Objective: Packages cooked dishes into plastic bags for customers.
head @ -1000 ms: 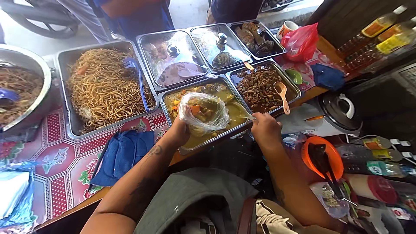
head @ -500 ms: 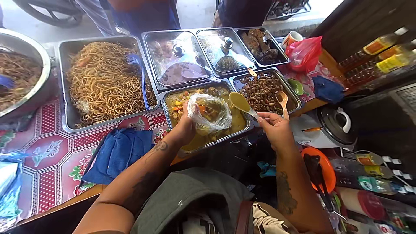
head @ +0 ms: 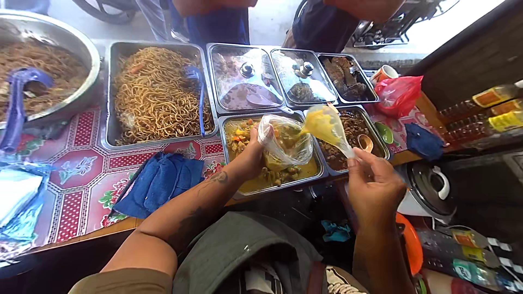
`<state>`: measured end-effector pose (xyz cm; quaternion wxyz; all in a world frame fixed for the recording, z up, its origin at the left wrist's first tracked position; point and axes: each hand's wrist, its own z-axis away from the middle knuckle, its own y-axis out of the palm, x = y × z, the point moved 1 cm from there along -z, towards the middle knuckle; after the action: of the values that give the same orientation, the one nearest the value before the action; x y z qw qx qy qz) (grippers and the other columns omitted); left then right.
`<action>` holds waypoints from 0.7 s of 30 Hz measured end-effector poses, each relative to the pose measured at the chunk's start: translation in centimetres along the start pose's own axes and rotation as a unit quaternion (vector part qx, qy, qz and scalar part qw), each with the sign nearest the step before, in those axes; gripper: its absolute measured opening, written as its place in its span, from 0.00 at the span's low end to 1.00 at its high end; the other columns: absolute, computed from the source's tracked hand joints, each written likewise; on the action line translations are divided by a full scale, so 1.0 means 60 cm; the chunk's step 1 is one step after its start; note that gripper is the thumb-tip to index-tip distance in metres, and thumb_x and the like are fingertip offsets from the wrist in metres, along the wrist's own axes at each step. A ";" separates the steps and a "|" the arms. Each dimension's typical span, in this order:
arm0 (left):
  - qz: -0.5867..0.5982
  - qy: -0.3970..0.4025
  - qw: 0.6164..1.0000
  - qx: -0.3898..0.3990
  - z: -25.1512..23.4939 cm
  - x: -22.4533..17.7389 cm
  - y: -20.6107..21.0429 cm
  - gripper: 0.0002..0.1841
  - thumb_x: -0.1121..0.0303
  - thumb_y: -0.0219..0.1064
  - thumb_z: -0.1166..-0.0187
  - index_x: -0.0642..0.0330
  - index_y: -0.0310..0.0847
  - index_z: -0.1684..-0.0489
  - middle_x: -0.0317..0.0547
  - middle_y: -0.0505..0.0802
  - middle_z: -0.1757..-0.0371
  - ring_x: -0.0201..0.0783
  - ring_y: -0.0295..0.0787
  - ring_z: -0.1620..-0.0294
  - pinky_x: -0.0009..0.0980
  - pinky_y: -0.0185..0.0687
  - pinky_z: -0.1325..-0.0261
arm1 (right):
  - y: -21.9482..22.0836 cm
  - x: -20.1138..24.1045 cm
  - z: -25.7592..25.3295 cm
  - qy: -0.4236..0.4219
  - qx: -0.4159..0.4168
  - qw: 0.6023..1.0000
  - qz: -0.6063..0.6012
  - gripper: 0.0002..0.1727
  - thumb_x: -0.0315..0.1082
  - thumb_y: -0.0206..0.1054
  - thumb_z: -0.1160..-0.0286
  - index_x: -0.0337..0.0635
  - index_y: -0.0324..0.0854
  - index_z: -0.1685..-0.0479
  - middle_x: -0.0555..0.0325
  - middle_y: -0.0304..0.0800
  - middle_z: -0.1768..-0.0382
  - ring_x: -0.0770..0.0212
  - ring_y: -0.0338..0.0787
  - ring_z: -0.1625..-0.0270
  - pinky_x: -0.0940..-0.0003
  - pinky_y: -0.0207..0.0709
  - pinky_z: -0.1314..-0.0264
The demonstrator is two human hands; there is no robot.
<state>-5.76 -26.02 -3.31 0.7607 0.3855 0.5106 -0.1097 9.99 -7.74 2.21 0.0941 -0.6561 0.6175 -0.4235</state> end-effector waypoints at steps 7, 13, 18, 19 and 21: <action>0.014 0.025 0.999 -0.045 0.053 -0.028 -0.048 0.27 0.47 0.39 0.10 0.39 0.46 0.14 0.37 0.85 0.41 0.31 0.86 0.45 0.35 0.86 0.43 | 0.047 -0.081 0.062 0.277 0.217 0.934 0.062 0.13 0.27 0.64 0.18 0.28 0.84 0.41 0.35 0.91 0.55 0.41 0.89 0.53 0.38 0.78 0.44; 0.009 0.084 0.986 -0.146 0.156 -0.044 -0.121 0.24 0.57 0.46 0.11 0.42 0.50 0.17 0.36 0.85 0.42 0.28 0.86 0.45 0.31 0.85 0.43 | 0.104 0.098 0.025 0.106 0.196 0.972 -0.077 0.19 0.38 0.57 0.12 0.31 0.88 0.53 0.48 0.91 0.55 0.58 0.89 0.48 0.59 0.80 0.41; 0.021 0.123 0.957 -0.261 0.236 -0.019 -0.205 0.37 0.56 0.58 0.20 0.43 0.40 0.11 0.39 0.84 0.38 0.31 0.86 0.43 0.35 0.85 0.41 | 0.221 0.274 0.034 0.176 0.523 0.747 -0.370 0.34 0.51 0.35 0.04 0.35 0.83 0.55 0.65 0.89 0.72 0.72 0.89 0.68 0.71 0.86 0.57; 0.029 0.135 0.948 -0.286 0.249 -0.013 -0.222 0.39 0.57 0.59 0.21 0.44 0.40 0.11 0.40 0.84 0.37 0.32 0.86 0.42 0.36 0.85 0.41 | 0.243 0.304 0.039 0.202 0.539 0.730 -0.368 0.30 0.48 0.39 0.03 0.33 0.82 0.54 0.64 0.88 0.74 0.72 0.89 0.71 0.72 0.86 0.61; 0.035 0.163 0.928 -0.332 0.273 0.000 -0.258 0.40 0.58 0.60 0.21 0.45 0.38 0.10 0.41 0.83 0.35 0.33 0.86 0.40 0.37 0.85 0.39 | 0.284 0.346 0.048 0.246 0.537 0.715 -0.373 0.22 0.40 0.46 0.03 0.34 0.79 0.56 0.63 0.85 0.77 0.71 0.86 0.75 0.74 0.84 0.67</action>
<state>-3.12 -47.94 -7.67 0.7546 0.1406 0.6214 0.1572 -3.07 -31.11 -1.49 0.1097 -0.5446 -0.0080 -0.8314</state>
